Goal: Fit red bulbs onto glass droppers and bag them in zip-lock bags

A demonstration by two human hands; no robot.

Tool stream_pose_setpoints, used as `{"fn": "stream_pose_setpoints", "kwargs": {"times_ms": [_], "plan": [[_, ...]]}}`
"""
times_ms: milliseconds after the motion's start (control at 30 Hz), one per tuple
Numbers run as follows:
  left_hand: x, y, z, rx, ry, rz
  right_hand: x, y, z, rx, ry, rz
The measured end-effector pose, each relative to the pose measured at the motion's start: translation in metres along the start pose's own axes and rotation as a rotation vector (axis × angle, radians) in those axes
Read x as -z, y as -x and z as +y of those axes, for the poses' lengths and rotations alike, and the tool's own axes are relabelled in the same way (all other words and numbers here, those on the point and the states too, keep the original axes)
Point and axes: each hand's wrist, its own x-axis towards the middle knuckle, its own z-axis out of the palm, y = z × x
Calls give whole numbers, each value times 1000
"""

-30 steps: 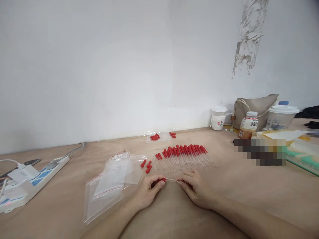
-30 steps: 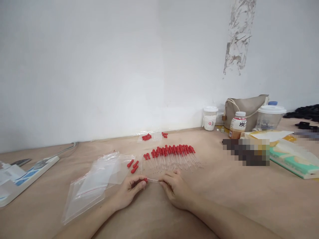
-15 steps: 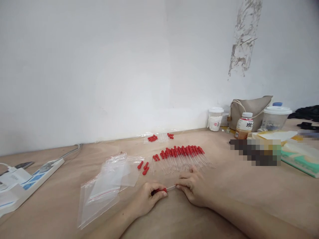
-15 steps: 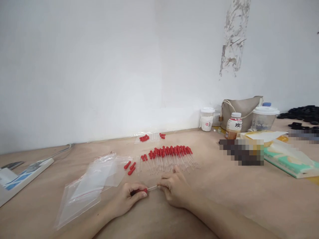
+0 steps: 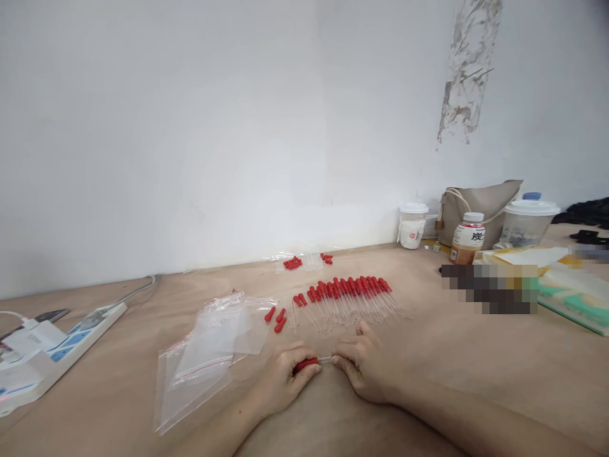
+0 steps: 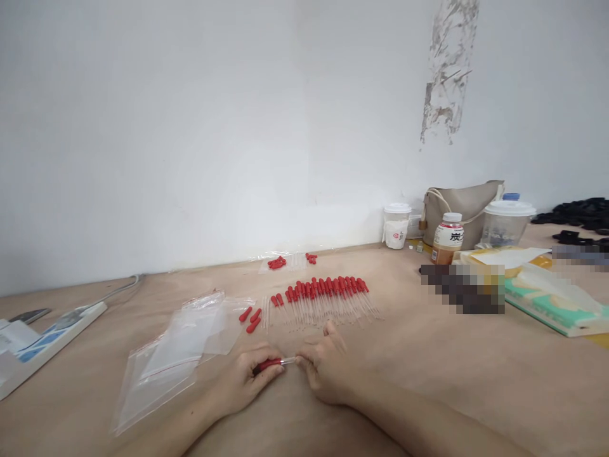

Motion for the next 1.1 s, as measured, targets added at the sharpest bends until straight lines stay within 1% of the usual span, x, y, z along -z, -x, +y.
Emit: {"fn": "stream_pose_setpoints", "kwargs": {"times_ms": [100,233,300,333,400,467,533,600,633,667,800,867,1000,1100], "plan": [[-1,-2,-2,36,29,69,4,-2,-2,6,50,16],[-3,-4,-11,30,30,152,15,1,1,44,170,7],[-4,-4,-16,80,23,204,22,4,12,-8,179,9],[-4,-4,-18,109,22,213,26,5,20,-70,142,19],[-4,-4,-20,143,15,182,31,5,39,-256,-7,53],[-3,-4,-18,132,-10,123,31,1,57,-471,-192,69],[-1,-5,-15,108,-41,83,28,-6,66,-599,-342,56],[0,-5,-12,92,-55,70,21,-16,61,-642,-390,38],[1,-6,-11,88,-57,69,17,-22,54,-640,-367,39],[1,-6,-11,84,-58,68,14,-30,45,-636,-313,32],[0,-5,-13,77,-59,69,-2,-62,7,-568,-47,86],[-1,-4,-14,72,-58,68,-11,-77,-4,-576,52,95],[0,-4,-16,54,-48,65,-24,-93,-11,-638,187,69],[0,-4,-17,49,-39,71,-29,-98,-11,-674,225,37]]}}
